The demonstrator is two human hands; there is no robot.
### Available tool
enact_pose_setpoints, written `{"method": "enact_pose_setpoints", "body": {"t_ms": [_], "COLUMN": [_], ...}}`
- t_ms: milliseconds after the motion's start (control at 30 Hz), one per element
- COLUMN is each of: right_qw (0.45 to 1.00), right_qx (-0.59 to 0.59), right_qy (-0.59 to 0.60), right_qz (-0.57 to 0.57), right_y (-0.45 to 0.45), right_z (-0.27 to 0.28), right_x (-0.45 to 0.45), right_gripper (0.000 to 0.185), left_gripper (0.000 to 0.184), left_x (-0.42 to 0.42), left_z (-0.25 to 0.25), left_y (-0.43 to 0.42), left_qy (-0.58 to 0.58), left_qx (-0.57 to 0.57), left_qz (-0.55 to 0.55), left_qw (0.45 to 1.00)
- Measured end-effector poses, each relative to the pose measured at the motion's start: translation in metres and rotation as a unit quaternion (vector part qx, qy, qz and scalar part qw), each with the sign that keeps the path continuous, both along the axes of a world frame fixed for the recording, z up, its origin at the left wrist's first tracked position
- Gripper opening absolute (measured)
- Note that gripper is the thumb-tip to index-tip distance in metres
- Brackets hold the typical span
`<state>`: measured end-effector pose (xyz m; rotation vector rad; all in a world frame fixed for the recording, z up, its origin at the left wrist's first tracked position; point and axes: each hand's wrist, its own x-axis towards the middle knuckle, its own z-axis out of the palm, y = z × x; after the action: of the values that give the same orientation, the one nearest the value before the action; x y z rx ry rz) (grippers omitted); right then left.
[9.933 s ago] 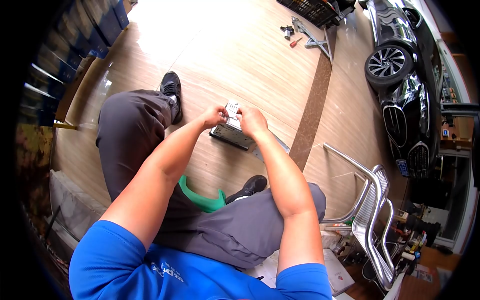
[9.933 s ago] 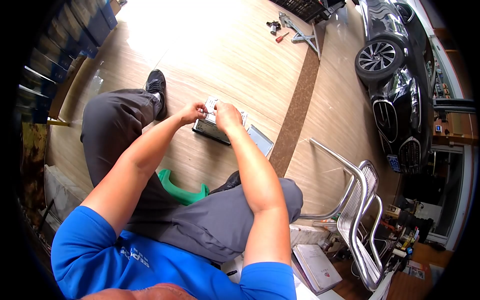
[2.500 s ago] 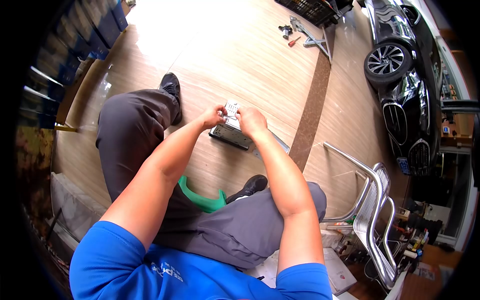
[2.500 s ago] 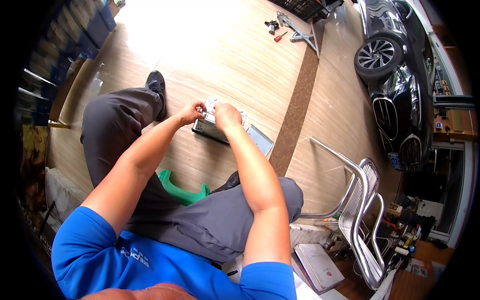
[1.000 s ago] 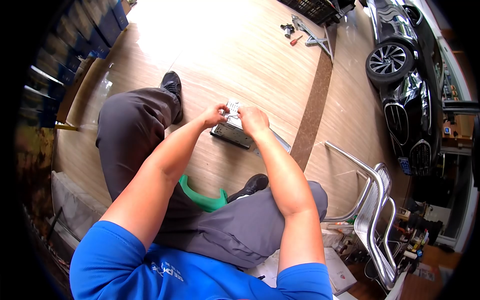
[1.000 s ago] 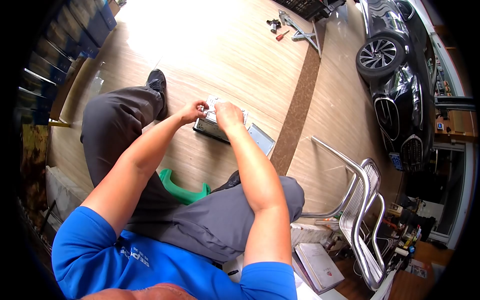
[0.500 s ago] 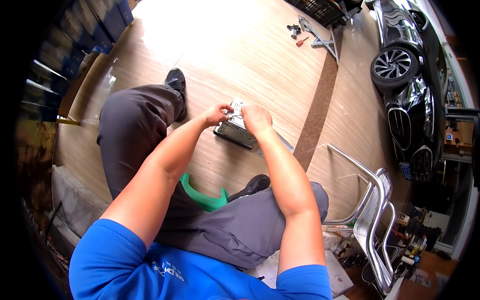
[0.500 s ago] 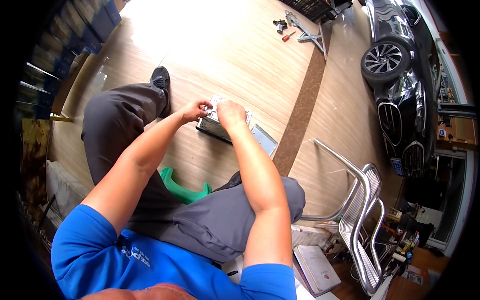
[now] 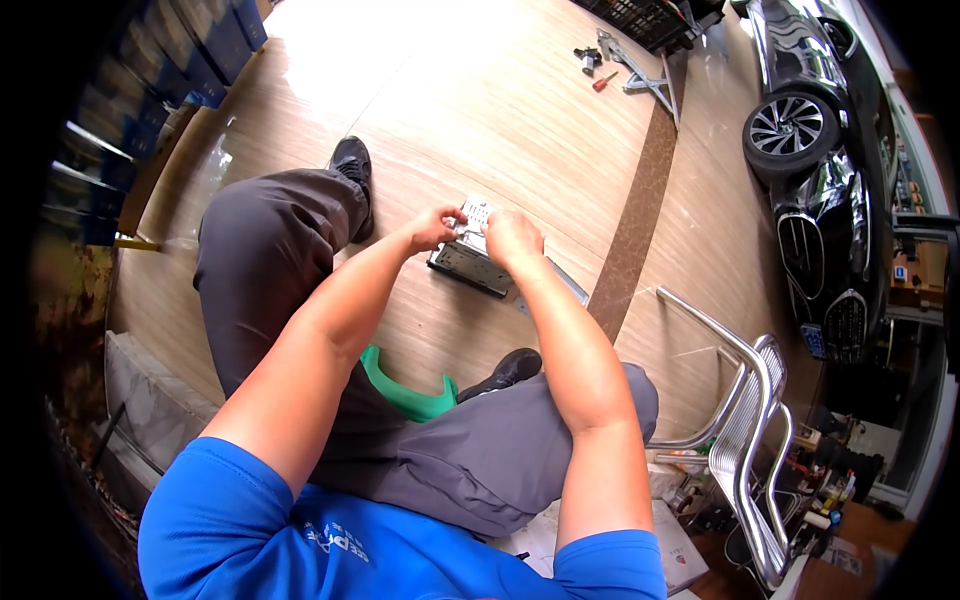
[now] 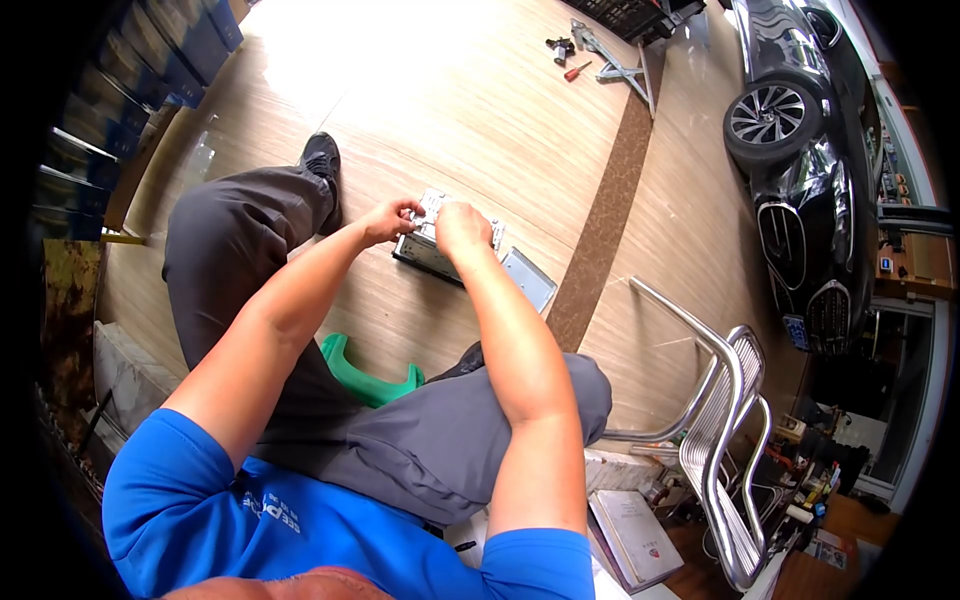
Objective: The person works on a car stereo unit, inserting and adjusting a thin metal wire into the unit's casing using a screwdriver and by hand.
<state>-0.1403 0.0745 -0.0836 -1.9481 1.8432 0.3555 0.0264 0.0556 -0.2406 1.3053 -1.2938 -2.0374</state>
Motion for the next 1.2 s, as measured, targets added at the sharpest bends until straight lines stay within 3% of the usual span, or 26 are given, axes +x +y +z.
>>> {"method": "enact_pose_setpoints", "body": {"t_ms": [267,367,467,500,600,700,767,867,1000,1067,1100,1200], "right_qw": [1.0,0.993,0.986,0.982,0.976,0.975,0.975,0.982,0.976,0.976,0.976,0.977], "right_qx": [-0.005,-0.062,-0.101,-0.105,-0.128,-0.145,-0.151,-0.117,-0.056,-0.042,-0.029,-0.004], "right_qy": [-0.011,-0.06,-0.061,-0.069,-0.105,-0.093,-0.078,-0.034,-0.027,-0.013,-0.019,-0.025], "right_qz": [-0.009,-0.084,-0.114,-0.138,-0.139,-0.142,-0.14,-0.146,-0.21,-0.215,-0.213,-0.21], "right_y": [0.007,0.011,0.02,0.027,0.047,0.073,0.087,0.106,0.133,0.147,0.152,0.157], "right_z": [-0.004,0.02,0.018,0.024,0.025,0.013,0.008,-0.013,-0.038,-0.053,-0.062,-0.077], "right_x": [-0.018,-0.037,-0.068,-0.077,-0.109,-0.138,-0.154,-0.177,-0.195,-0.206,-0.212,-0.226], "right_gripper": [0.029,0.029,0.028,0.025,0.023,0.021,0.021,0.02,0.022,0.023,0.024,0.023], "left_gripper": [0.036,0.038,0.038,0.037,0.034,0.032,0.028,0.026,0.029,0.041,0.048,0.054], "left_x": [0.003,0.001,-0.01,-0.019,-0.057,-0.084,-0.096,-0.083,-0.058,-0.051,-0.047,-0.039], "left_z": [0.011,0.024,0.027,0.045,0.135,0.214,0.244,0.331,0.339,0.323,0.337,0.342], "left_y": [-0.007,-0.015,-0.028,-0.032,-0.032,-0.041,-0.053,-0.028,-0.014,-0.01,-0.008,-0.002], "left_qy": [-0.009,-0.103,-0.149,-0.112,-0.021,-0.024,-0.018,-0.13,-0.109,-0.33,-0.387,-0.362], "left_qx": [0.063,0.013,-0.046,-0.047,-0.105,-0.245,-0.388,-0.547,-0.54,-0.573,-0.505,-0.455], "left_qz": [0.046,0.155,0.164,0.162,0.11,-0.034,-0.119,-0.219,-0.228,-0.31,-0.407,-0.36], "left_qw": [0.997,0.983,0.974,0.979,0.988,0.969,0.914,0.798,0.803,0.683,0.655,0.73]}}
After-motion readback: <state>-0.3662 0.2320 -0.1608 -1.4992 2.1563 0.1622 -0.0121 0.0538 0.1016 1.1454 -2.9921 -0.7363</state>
